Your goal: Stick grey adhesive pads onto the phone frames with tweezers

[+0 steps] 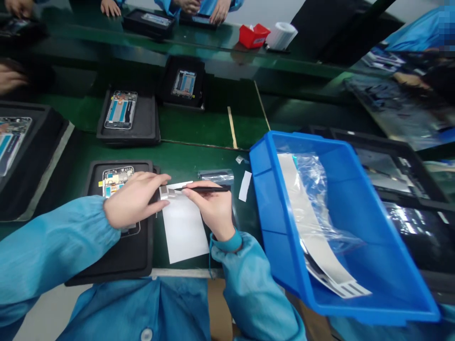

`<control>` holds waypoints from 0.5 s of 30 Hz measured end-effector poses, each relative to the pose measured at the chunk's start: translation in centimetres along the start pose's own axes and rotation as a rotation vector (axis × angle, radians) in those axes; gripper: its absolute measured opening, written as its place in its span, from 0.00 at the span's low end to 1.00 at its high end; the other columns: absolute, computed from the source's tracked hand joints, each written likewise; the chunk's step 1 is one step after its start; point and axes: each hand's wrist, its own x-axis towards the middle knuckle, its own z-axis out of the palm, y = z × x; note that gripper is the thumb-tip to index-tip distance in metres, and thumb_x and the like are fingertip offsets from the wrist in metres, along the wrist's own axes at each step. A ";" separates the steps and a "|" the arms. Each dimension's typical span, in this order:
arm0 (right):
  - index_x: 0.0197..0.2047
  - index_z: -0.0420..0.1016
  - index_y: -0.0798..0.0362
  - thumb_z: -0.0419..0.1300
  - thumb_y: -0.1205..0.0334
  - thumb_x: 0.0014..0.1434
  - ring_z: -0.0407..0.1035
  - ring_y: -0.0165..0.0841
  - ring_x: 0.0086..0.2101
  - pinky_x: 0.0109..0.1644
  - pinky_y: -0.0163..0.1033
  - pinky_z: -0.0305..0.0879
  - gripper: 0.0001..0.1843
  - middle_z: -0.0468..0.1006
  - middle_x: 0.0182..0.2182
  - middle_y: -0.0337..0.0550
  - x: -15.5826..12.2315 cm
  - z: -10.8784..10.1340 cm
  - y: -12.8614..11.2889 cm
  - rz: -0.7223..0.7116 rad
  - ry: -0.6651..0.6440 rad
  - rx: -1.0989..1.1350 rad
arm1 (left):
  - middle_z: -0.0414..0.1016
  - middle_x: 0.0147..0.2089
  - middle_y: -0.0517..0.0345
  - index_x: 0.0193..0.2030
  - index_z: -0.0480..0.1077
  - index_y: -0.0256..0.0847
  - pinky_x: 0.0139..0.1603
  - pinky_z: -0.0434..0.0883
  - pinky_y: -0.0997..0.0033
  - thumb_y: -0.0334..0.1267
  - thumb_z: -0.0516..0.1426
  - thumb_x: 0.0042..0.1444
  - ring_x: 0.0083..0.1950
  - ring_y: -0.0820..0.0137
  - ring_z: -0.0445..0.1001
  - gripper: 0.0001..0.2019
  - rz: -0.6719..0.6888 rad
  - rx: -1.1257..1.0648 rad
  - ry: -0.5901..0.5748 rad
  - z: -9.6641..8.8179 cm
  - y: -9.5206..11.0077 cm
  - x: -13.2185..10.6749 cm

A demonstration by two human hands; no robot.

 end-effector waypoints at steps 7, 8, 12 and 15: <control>0.33 0.84 0.48 0.76 0.56 0.49 0.81 0.40 0.33 0.40 0.45 0.79 0.09 0.85 0.31 0.42 -2.5 0.9 -3.4 -0.017 -0.043 0.012 | 0.82 0.40 0.61 0.37 0.78 0.44 0.50 0.71 0.65 0.36 0.60 0.60 0.45 0.67 0.77 0.04 -0.090 -0.480 0.091 -2.6 -0.7 -2.4; 0.33 0.84 0.48 0.76 0.56 0.48 0.81 0.40 0.33 0.40 0.46 0.79 0.09 0.85 0.31 0.43 -2.8 1.3 -3.6 -0.015 -0.043 0.024 | 0.82 0.39 0.61 0.36 0.78 0.44 0.49 0.71 0.65 0.35 0.60 0.60 0.44 0.67 0.77 0.04 -0.098 -0.509 0.102 -2.8 -0.7 -2.9; 0.34 0.83 0.47 0.75 0.59 0.49 0.81 0.39 0.34 0.40 0.44 0.79 0.09 0.86 0.33 0.42 -3.6 2.9 -4.2 -0.008 -0.056 0.072 | 0.81 0.37 0.61 0.33 0.77 0.42 0.47 0.72 0.67 0.33 0.60 0.58 0.42 0.69 0.77 0.05 -0.141 -0.525 0.178 -3.5 -1.0 -5.1; 0.33 0.83 0.48 0.75 0.60 0.50 0.81 0.39 0.34 0.40 0.43 0.80 0.07 0.85 0.32 0.42 -3.9 4.2 -4.8 0.004 -0.107 0.061 | 0.82 0.37 0.61 0.33 0.77 0.43 0.47 0.72 0.68 0.33 0.59 0.58 0.42 0.69 0.78 0.05 -0.157 -0.506 0.199 -4.0 -1.4 -6.5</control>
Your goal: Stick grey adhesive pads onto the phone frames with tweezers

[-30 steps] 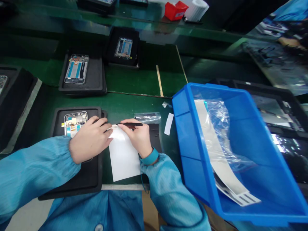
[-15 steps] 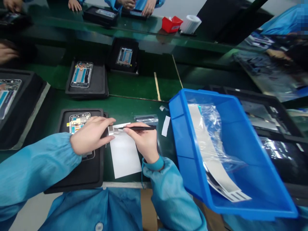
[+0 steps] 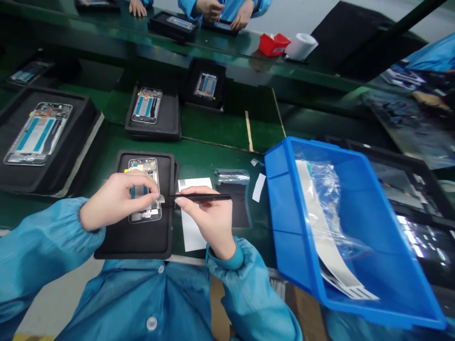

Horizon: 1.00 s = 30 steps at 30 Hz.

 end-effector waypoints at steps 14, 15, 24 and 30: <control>0.31 0.82 0.50 0.75 0.56 0.51 0.78 0.36 0.26 0.32 0.41 0.79 0.09 0.83 0.27 0.41 0.7 4.2 0.4 0.044 0.032 -0.057 | 0.80 0.50 0.56 0.47 0.76 0.42 0.56 0.72 0.62 0.37 0.60 0.61 0.52 0.65 0.76 0.09 -0.035 0.189 0.213 -2.5 -3.4 -2.9; 0.31 0.82 0.50 0.74 0.56 0.51 0.78 0.35 0.25 0.31 0.40 0.79 0.09 0.83 0.26 0.41 1.0 4.7 0.3 0.059 0.038 -0.054 | 0.80 0.50 0.55 0.48 0.76 0.42 0.56 0.72 0.61 0.37 0.59 0.62 0.53 0.64 0.76 0.09 -0.042 0.241 0.243 -2.6 -3.8 -3.3; 0.30 0.81 0.54 0.74 0.53 0.50 0.80 0.37 0.27 0.31 0.38 0.78 0.13 0.84 0.26 0.43 4.7 8.4 0.5 0.184 -0.078 -0.094 | 0.72 0.59 0.45 0.54 0.72 0.37 0.62 0.68 0.51 0.36 0.55 0.65 0.63 0.54 0.67 0.14 0.014 0.498 0.253 -0.8 -6.9 -4.3; 0.31 0.81 0.53 0.73 0.54 0.51 0.79 0.37 0.26 0.28 0.37 0.77 0.12 0.83 0.24 0.43 5.1 8.4 1.1 0.210 -0.084 -0.148 | 0.73 0.58 0.45 0.54 0.72 0.36 0.64 0.67 0.50 0.36 0.55 0.64 0.64 0.54 0.66 0.13 0.024 0.476 0.266 -0.5 -7.2 -4.2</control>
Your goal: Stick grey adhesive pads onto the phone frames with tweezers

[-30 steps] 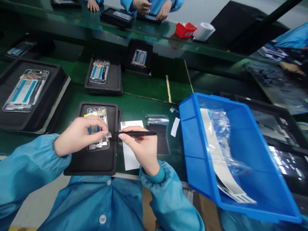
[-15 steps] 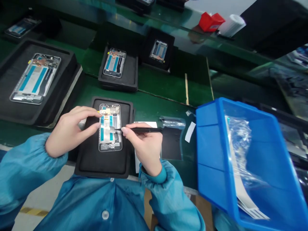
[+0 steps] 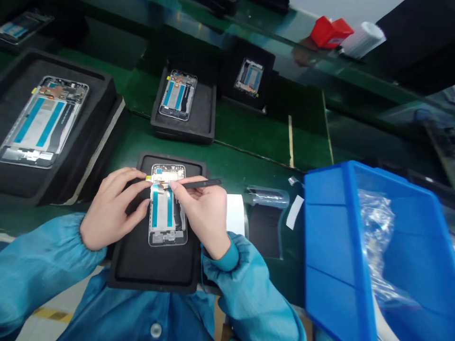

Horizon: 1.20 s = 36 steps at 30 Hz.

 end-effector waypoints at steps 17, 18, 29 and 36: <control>0.31 0.81 0.54 0.73 0.54 0.52 0.79 0.35 0.25 0.29 0.36 0.77 0.12 0.84 0.24 0.42 0.0 0.0 -0.3 0.016 -0.004 -0.026 | 0.74 0.56 0.45 0.53 0.72 0.35 0.63 0.67 0.49 0.35 0.56 0.63 0.63 0.52 0.68 0.13 0.017 0.006 0.016 0.1 0.0 0.0; 0.31 0.81 0.54 0.73 0.55 0.52 0.79 0.35 0.25 0.29 0.36 0.77 0.12 0.84 0.24 0.42 -0.1 0.0 -0.3 0.017 -0.003 -0.029 | 0.74 0.56 0.46 0.53 0.72 0.35 0.63 0.67 0.49 0.35 0.56 0.63 0.63 0.52 0.68 0.13 0.018 0.006 0.015 0.1 0.0 0.0; 0.31 0.81 0.54 0.72 0.55 0.53 0.78 0.35 0.25 0.28 0.36 0.76 0.11 0.83 0.24 0.42 -0.1 0.1 -0.4 0.005 0.007 -0.071 | 0.74 0.56 0.46 0.54 0.72 0.36 0.63 0.67 0.49 0.35 0.56 0.64 0.64 0.53 0.67 0.14 0.014 0.017 0.000 0.0 0.0 0.1; 0.31 0.81 0.54 0.72 0.55 0.53 0.78 0.34 0.25 0.28 0.35 0.75 0.11 0.83 0.24 0.42 0.0 0.0 -0.2 -0.001 0.008 -0.086 | 0.74 0.56 0.46 0.54 0.73 0.35 0.63 0.67 0.50 0.35 0.56 0.64 0.64 0.52 0.67 0.14 0.020 0.021 -0.004 0.0 0.1 0.0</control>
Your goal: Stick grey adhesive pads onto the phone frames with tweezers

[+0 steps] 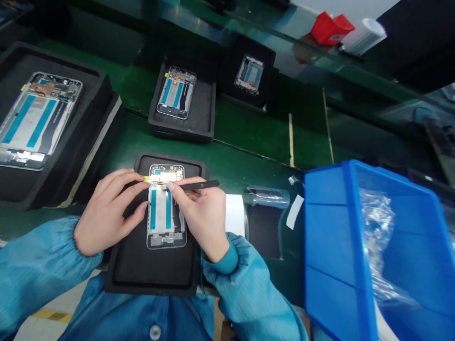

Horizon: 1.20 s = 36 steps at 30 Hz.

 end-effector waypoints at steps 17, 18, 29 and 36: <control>0.31 0.81 0.53 0.72 0.56 0.53 0.78 0.34 0.25 0.28 0.35 0.74 0.10 0.83 0.26 0.42 0.0 0.1 0.1 -0.002 -0.008 -0.004 | 0.71 0.61 0.43 0.61 0.71 0.41 0.59 0.69 0.43 0.39 0.54 0.66 0.65 0.47 0.66 0.18 0.063 0.139 -0.103 -0.4 0.3 0.2; 0.31 0.81 0.54 0.72 0.56 0.53 0.78 0.34 0.25 0.28 0.35 0.74 0.10 0.83 0.26 0.42 0.0 0.1 0.1 -0.001 -0.008 -0.005 | 0.70 0.62 0.43 0.61 0.71 0.43 0.58 0.69 0.43 0.40 0.53 0.67 0.66 0.46 0.65 0.18 0.082 0.170 -0.121 -0.6 0.3 0.3; 0.34 0.82 0.54 0.73 0.55 0.52 0.81 0.36 0.30 0.35 0.38 0.79 0.11 0.85 0.31 0.44 -1.0 -0.9 0.0 0.001 0.109 0.061 | 0.73 0.63 0.46 0.63 0.69 0.41 0.62 0.64 0.43 0.36 0.51 0.68 0.65 0.50 0.68 0.19 0.215 0.218 -0.243 -1.0 1.0 1.3; 0.32 0.82 0.53 0.74 0.56 0.51 0.79 0.35 0.29 0.35 0.40 0.80 0.10 0.84 0.30 0.43 -4.0 -2.9 0.4 0.025 0.145 0.095 | 0.71 0.64 0.49 0.59 0.72 0.50 0.63 0.63 0.43 0.39 0.53 0.67 0.66 0.52 0.67 0.16 0.285 0.200 -0.304 -1.6 -0.4 1.8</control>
